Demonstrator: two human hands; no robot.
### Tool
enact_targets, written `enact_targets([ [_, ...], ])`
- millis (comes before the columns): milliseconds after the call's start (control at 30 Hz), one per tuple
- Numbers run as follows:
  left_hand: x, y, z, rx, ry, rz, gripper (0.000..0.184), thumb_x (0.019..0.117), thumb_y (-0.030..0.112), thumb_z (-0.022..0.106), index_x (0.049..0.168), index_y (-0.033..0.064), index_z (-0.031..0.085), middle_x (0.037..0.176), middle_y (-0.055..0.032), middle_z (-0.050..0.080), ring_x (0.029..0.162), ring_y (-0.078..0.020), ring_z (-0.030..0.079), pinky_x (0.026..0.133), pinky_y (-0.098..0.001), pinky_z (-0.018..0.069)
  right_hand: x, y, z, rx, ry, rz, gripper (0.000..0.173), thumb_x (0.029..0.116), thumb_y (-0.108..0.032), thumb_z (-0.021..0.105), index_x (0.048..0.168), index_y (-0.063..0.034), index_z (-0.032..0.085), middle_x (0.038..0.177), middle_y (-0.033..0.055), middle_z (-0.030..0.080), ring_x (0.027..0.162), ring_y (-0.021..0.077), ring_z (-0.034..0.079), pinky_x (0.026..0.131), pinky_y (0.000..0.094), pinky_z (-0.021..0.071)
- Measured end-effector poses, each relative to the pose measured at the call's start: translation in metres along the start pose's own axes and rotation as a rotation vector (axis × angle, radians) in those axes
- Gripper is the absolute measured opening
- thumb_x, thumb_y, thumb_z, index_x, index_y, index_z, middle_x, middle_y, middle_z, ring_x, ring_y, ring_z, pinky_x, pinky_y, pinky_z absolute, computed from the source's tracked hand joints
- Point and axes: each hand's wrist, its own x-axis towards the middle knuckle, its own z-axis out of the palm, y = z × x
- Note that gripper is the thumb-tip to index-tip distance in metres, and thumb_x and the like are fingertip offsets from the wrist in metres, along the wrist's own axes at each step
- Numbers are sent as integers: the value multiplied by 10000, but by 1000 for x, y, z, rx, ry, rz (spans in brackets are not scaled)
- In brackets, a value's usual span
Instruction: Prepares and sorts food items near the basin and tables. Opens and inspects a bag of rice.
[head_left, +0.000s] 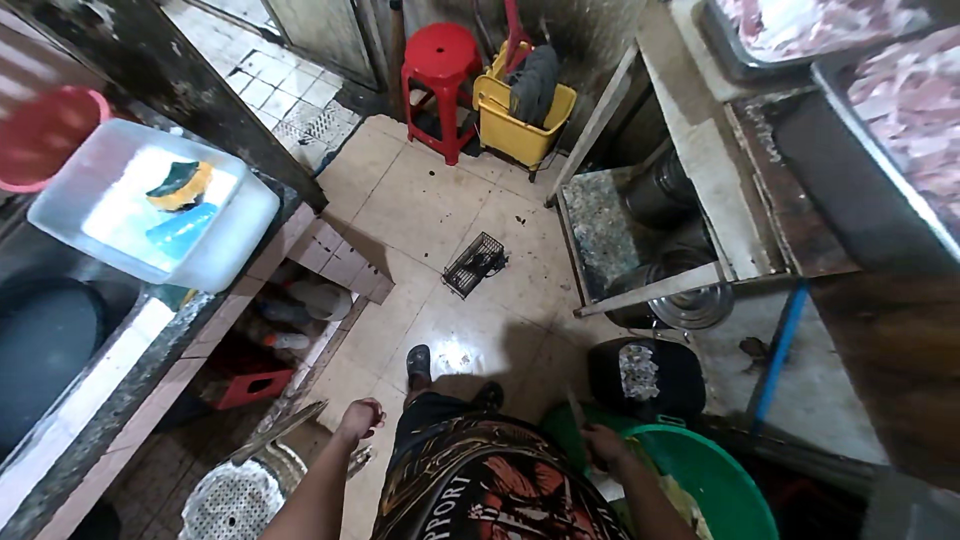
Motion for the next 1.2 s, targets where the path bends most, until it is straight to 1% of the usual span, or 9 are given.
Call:
enact_targets([
  [333, 3, -2, 2, 29, -12, 19, 201, 1070, 113, 438, 1144, 41, 611, 987, -84, 705, 795, -158, 652, 668, -335, 508, 1, 10, 1, -18, 8, -31, 403, 1094, -265, 493, 1429, -44, 481, 911, 125, 601, 666, 196, 584, 624, 375, 529],
  [533, 8, 7, 6, 109, -37, 33, 222, 1091, 134, 414, 1160, 34, 600, 993, -92, 703, 812, -163, 661, 680, -338, 519, -7, 17, 2, -13, 10, -23, 433, 1100, -286, 481, 1467, -57, 461, 1064, 163, 609, 799, 222, 605, 736, 399, 535],
  [633, 9, 17, 7, 169, -36, 52, 230, 1095, 136, 422, 1181, 15, 598, 971, -100, 699, 796, -165, 657, 667, -334, 524, 1, 35, 7, -12, 27, -23, 459, 1084, -322, 516, 1448, -42, 510, 1199, 220, 635, 964, 305, 654, 870, 486, 544],
  [667, 11, 20, 7, 208, -39, 65, 221, 1091, 137, 433, 1168, 17, 601, 947, -92, 697, 774, -153, 653, 640, -319, 520, 8, 46, 11, 20, 37, -26, 470, 1073, -336, 532, 1445, -50, 521, 1209, 227, 635, 973, 322, 654, 870, 504, 542],
  [767, 5, 38, 11, 319, -53, 75, 217, 1091, 130, 438, 1170, 10, 600, 933, -85, 676, 772, -150, 626, 655, -331, 514, 19, 71, 27, 159, 53, -21, 482, 1057, -323, 574, 1477, -94, 510, 1271, 251, 621, 1019, 370, 652, 881, 553, 536],
  [867, 8, 55, 12, 399, -39, 93, 205, 1079, 119, 453, 1166, 7, 601, 961, -100, 692, 797, -160, 640, 675, -350, 520, 15, 87, 44, 292, 65, -24, 488, 1040, -289, 606, 1464, -65, 516, 1319, 272, 601, 1108, 412, 637, 922, 600, 525],
  [933, 13, 69, 10, 444, -51, 103, 232, 1082, 122, 445, 1219, 3, 588, 1025, -118, 692, 847, -172, 652, 705, -365, 530, 10, 92, 52, 334, 59, -10, 501, 1041, -276, 607, 1472, -46, 495, 1338, 280, 588, 1142, 422, 630, 946, 600, 521],
  [1033, 13, 94, 12, 492, -59, 150, 225, 1088, 125, 430, 1210, 6, 578, 1019, -117, 692, 839, -169, 660, 688, -353, 535, 4, 99, 64, 354, 28, -19, 457, 1053, -240, 564, 1465, -53, 500, 1287, 261, 618, 1075, 400, 653, 906, 574, 538],
  [1200, 22, 136, 13, 610, -107, 198, 209, 1073, 90, 463, 1234, -6, 557, 1065, -148, 696, 857, -196, 666, 691, -368, 535, -12, 94, 74, 431, 49, -80, 432, 1048, -188, 588, 1455, -57, 526, 1312, 248, 630, 1150, 396, 640, 986, 573, 504],
])
